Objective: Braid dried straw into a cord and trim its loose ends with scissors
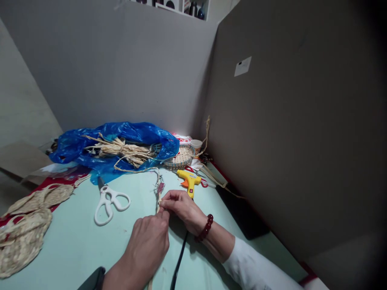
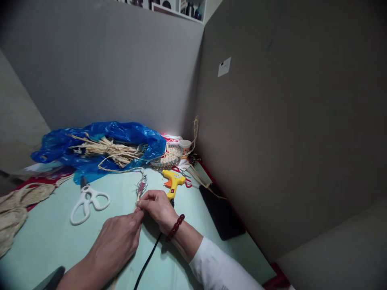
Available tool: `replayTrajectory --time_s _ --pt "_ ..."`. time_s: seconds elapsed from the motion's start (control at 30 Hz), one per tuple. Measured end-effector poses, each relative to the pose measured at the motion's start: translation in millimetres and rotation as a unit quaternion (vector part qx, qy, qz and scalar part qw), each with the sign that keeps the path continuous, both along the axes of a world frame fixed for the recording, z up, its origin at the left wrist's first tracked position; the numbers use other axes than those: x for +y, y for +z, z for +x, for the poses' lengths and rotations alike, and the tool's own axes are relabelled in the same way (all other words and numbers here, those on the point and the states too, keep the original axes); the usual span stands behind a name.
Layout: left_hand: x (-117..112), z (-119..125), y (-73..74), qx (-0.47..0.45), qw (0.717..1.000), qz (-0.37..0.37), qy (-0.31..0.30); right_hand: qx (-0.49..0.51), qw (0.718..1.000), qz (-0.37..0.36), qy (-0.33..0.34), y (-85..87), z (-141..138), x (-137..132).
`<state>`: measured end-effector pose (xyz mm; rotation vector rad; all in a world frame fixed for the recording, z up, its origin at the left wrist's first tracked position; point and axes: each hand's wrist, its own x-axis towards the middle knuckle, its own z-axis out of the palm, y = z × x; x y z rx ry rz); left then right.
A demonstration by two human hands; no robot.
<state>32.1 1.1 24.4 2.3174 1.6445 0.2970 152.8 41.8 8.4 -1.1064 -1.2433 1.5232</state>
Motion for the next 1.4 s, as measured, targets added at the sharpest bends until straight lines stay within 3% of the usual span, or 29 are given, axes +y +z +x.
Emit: replayTrajectory --time_s 0.2,0.33,0.47,0.63,0.8,0.97,1.2,1.4 --pt "33 -30 8.3 -0.198 0.977 -0.047 0.070 0.016 1.000 0.008 -0.009 -1.1 0 -2" --pt "44 -32 -3.6 -0.347 0.918 -0.193 0.006 -0.001 1.000 0.010 -0.017 -5.4 0 -3" --pt "45 -30 -13.5 -0.406 0.876 -0.259 -0.007 -0.057 0.998 0.030 -0.015 -9.0 2 -1" --pt "47 -35 -15.4 -0.379 0.894 -0.239 0.006 -0.145 0.987 0.063 -0.006 -6.5 6 2" --pt "45 -28 -7.8 -0.328 0.938 -0.105 0.034 -0.218 0.972 0.092 -0.003 -2.6 8 4" --pt "45 -26 -10.7 -0.333 0.937 -0.099 0.047 -0.289 0.946 0.146 -0.003 4.7 10 1" --pt "50 -26 -27.0 -0.364 0.915 -0.151 0.084 -0.415 0.882 0.223 -0.008 14.7 11 -10" --pt "49 -26 -32.4 -0.368 0.907 -0.175 0.110 -0.522 0.795 0.308 -0.038 11.9 8 -17"
